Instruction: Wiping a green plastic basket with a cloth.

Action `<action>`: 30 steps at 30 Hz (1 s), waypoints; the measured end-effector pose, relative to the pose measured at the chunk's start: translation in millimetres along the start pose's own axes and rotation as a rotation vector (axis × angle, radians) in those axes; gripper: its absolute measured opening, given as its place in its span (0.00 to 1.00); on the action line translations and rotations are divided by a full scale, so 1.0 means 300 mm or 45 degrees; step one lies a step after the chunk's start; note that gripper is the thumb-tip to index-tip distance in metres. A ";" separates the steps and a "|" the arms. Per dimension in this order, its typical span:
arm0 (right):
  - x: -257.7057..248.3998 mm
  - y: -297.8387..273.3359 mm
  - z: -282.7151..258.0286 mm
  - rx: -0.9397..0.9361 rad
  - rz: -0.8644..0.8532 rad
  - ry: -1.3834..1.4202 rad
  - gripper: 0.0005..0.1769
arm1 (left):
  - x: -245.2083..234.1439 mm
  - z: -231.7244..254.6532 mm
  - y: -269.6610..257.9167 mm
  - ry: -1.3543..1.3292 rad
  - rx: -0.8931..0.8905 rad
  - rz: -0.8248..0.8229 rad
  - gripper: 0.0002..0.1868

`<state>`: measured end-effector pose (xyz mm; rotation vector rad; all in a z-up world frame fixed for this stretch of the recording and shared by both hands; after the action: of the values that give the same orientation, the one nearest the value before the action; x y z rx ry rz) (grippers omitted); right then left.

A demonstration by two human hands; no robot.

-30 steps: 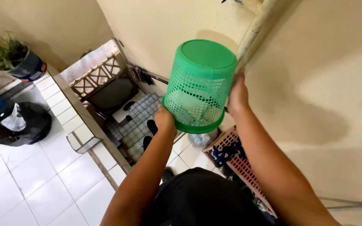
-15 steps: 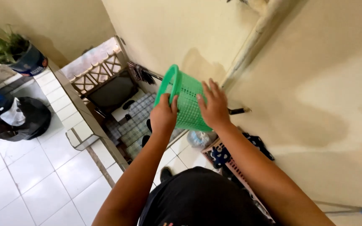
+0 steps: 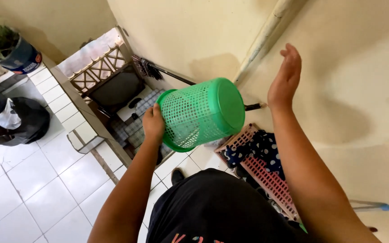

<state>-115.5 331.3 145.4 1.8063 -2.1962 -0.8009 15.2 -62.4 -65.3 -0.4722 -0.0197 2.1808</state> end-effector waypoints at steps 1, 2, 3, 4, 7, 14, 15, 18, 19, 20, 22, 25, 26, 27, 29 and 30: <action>0.033 -0.029 0.017 0.004 0.006 -0.003 0.24 | 0.004 0.024 -0.003 0.004 0.001 -0.006 0.22; 0.058 -0.061 -0.001 -0.141 0.043 -0.121 0.24 | 0.021 0.056 -0.009 -0.005 0.032 -0.070 0.23; 0.079 -0.095 -0.022 -0.288 0.082 -0.239 0.24 | 0.043 0.094 -0.019 -0.014 0.068 -0.134 0.23; 0.075 -0.113 0.017 -0.286 0.092 -0.243 0.24 | 0.042 0.089 -0.013 -0.010 0.074 -0.143 0.23; 0.099 -0.111 0.060 -0.339 0.040 -0.332 0.24 | 0.013 0.090 0.034 0.126 0.150 -0.095 0.24; 0.134 -0.184 0.077 -0.256 0.020 -0.025 0.23 | 0.010 0.091 0.027 0.230 0.272 0.041 0.24; 0.158 -0.194 0.086 -0.275 -0.045 -0.005 0.24 | 0.019 0.122 0.026 0.218 0.357 0.037 0.24; 0.132 -0.199 0.041 -0.178 -0.021 0.106 0.26 | -0.025 0.137 0.052 0.211 0.237 0.028 0.25; 0.127 -0.206 0.040 -0.173 -0.025 0.107 0.26 | -0.042 0.155 0.034 0.214 0.231 0.030 0.25; 0.115 -0.211 0.047 -0.142 0.001 0.104 0.26 | -0.060 0.178 0.016 0.350 0.242 0.059 0.25; 0.105 -0.209 0.078 -0.115 0.045 0.099 0.27 | -0.065 0.256 -0.002 0.488 0.269 0.079 0.24; 0.082 -0.214 0.140 -0.067 0.074 0.030 0.29 | 0.001 0.297 -0.033 0.590 0.363 0.021 0.23; 0.084 -0.213 0.144 -0.063 0.062 0.054 0.30 | 0.023 0.246 -0.010 0.506 0.353 -0.017 0.23; 0.091 -0.203 0.155 -0.063 0.054 0.081 0.31 | 0.052 0.199 0.025 0.422 0.348 -0.053 0.23; 0.101 -0.187 0.135 -0.084 0.037 0.103 0.31 | 0.020 0.270 -0.009 0.474 0.336 -0.044 0.23; 0.099 -0.188 0.119 -0.101 0.020 0.118 0.31 | 0.006 0.301 -0.033 0.526 0.322 -0.043 0.24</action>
<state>-91.5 306.9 80.9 1.7508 -2.0882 -0.7734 -8.9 -41.1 19.6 -0.7580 0.4632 1.9807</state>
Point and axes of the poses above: each hand's wrist, its own y-axis towards the middle knuckle, its own x-axis out of the palm, z = x × y, the point moved 9 cm from there along y, towards the middle knuckle, and after that the axes turned 6 degrees about y, right-handed, at the moved point
